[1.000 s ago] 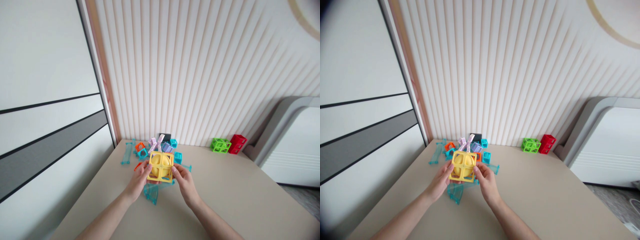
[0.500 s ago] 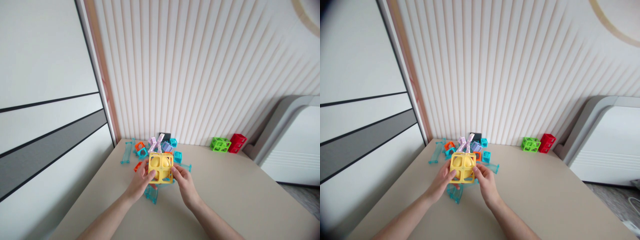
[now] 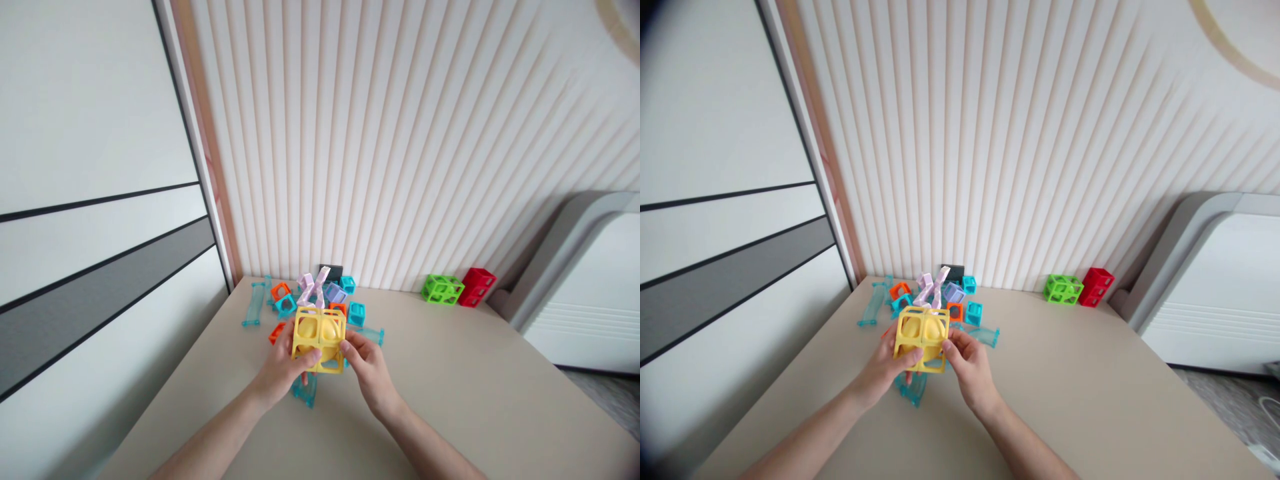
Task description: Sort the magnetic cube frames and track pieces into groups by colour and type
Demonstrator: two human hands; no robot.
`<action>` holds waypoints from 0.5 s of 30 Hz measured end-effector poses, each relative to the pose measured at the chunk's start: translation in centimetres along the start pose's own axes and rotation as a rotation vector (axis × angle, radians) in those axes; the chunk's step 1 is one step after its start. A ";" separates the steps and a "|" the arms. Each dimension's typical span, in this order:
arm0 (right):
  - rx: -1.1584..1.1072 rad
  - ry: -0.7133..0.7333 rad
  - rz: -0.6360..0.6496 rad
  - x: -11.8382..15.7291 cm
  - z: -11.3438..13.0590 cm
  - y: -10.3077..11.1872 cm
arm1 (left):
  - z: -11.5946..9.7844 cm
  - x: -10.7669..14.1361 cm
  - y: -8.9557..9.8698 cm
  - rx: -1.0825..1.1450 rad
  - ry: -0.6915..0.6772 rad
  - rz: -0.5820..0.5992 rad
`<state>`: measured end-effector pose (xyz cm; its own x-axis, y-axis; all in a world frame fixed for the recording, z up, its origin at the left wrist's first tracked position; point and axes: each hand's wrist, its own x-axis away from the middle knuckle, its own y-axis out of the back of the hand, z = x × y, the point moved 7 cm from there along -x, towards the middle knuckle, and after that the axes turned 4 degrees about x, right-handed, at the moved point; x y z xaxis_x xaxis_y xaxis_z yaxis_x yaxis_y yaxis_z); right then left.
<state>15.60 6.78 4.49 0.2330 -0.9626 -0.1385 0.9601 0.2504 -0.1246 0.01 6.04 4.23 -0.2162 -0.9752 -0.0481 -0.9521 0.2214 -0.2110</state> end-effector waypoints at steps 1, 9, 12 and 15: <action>-0.004 0.001 0.000 0.0 0.0 0.0 | 0.0 0.0 0.0 0.000 0.000 0.000; -0.009 -0.009 -0.023 0.0 -0.1 -0.1 | 0.1 -0.2 0.1 -0.005 -0.007 -0.029; -0.017 -0.016 -0.049 0.0 -0.5 0.2 | 0.3 -0.3 0.1 0.021 -0.014 -0.027; -0.005 -0.023 -0.113 0.0 -1.1 0.8 | 0.3 -0.1 -0.2 0.081 -0.048 0.016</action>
<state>16.19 7.12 3.28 0.1266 -0.9869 -0.1002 0.9798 0.1402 -0.1427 0.27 6.07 4.02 -0.2184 -0.9709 -0.0979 -0.9277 0.2377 -0.2878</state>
